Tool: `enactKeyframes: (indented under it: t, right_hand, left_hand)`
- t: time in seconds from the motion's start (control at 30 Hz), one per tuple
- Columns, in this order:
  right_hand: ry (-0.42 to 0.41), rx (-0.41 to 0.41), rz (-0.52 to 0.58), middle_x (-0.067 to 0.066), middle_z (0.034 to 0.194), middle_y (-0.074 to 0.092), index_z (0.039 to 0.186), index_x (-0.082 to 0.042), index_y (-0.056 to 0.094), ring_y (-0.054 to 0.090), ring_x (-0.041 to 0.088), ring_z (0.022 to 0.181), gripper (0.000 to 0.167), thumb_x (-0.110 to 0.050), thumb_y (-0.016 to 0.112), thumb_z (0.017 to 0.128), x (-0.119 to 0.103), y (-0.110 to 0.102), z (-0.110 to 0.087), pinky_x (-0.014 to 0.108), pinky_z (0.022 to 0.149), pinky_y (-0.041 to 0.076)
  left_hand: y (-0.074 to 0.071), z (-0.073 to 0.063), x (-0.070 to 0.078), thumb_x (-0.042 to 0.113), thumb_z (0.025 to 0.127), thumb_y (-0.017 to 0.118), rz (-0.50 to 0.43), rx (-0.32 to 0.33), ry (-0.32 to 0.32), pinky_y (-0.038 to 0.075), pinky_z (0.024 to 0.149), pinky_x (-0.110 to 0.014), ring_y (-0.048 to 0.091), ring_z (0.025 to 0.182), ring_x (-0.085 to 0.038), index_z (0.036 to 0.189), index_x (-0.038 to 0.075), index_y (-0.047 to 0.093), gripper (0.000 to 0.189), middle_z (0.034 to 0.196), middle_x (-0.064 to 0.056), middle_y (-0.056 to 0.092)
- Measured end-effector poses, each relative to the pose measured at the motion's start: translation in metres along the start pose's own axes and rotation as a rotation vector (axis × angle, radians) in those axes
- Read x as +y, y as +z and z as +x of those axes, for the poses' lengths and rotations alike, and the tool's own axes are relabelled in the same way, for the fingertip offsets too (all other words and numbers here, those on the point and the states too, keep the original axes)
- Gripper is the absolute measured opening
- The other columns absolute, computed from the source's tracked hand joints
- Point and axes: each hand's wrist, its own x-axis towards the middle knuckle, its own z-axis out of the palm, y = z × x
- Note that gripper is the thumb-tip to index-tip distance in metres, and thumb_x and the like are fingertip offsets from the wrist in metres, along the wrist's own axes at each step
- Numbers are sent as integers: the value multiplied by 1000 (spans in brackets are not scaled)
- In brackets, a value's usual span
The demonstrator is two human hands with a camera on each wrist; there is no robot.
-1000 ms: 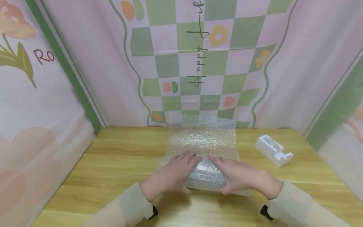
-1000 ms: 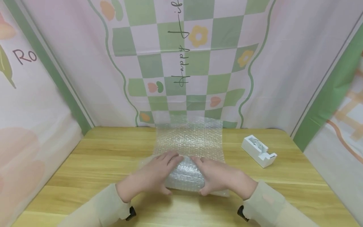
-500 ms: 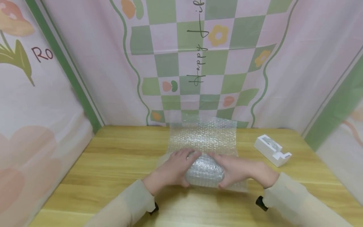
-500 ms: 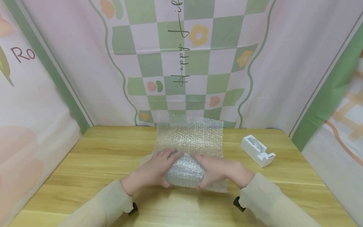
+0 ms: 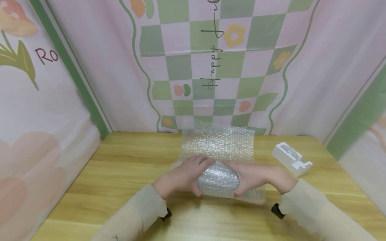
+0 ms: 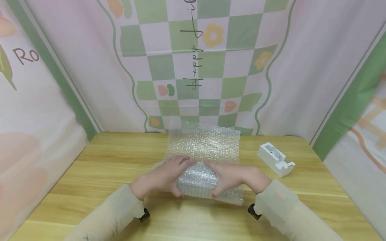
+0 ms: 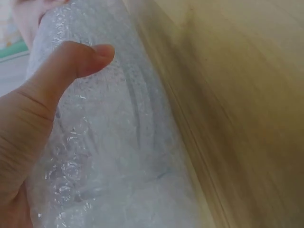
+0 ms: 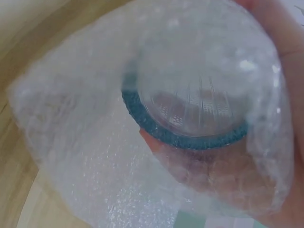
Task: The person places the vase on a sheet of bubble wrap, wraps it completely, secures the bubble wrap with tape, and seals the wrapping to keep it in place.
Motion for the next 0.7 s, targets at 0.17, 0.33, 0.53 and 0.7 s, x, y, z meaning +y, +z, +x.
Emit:
enactKeyframes:
  t: [0.17, 0.33, 0.53, 0.7]
  right_hand:
    - [32, -31, -4, 4, 129, 58, 154, 2, 30, 59, 24, 114, 110, -34, 89, 69, 1, -2, 1, 47, 96, 52]
    - [42, -63, 30, 7, 134, 55, 156, 5, 27, 56, 27, 120, 112, -34, 88, 70, 3, -3, 1, 52, 101, 48]
    - [-27, -100, 121, 0, 134, 55, 156, -4, 31, 56, 23, 120, 105, -32, 87, 72, 10, -2, 3, 44, 99, 50]
    - [-55, -91, 125, 1, 139, 53, 158, -6, 28, 55, 24, 123, 108, -36, 87, 73, 13, -2, 2, 48, 101, 48]
  left_hand:
    - [-4, 0, 0, 37, 59, 99, -22, -33, -2, 32, 119, -47, 42, 140, -28, 157, 12, 33, 121, 151, -11, 46]
    - [-6, 0, -1, 38, 61, 98, -23, -58, 29, 34, 118, -45, 46, 136, -26, 156, 9, 35, 119, 148, -9, 50]
    - [-11, 3, -1, 40, 61, 98, -23, -101, 27, 35, 117, -44, 48, 135, -25, 157, 10, 35, 119, 148, -8, 50]
    - [-14, 5, 1, 40, 62, 98, -30, -124, 21, 33, 119, -42, 48, 135, -24, 157, 9, 34, 119, 148, -8, 51]
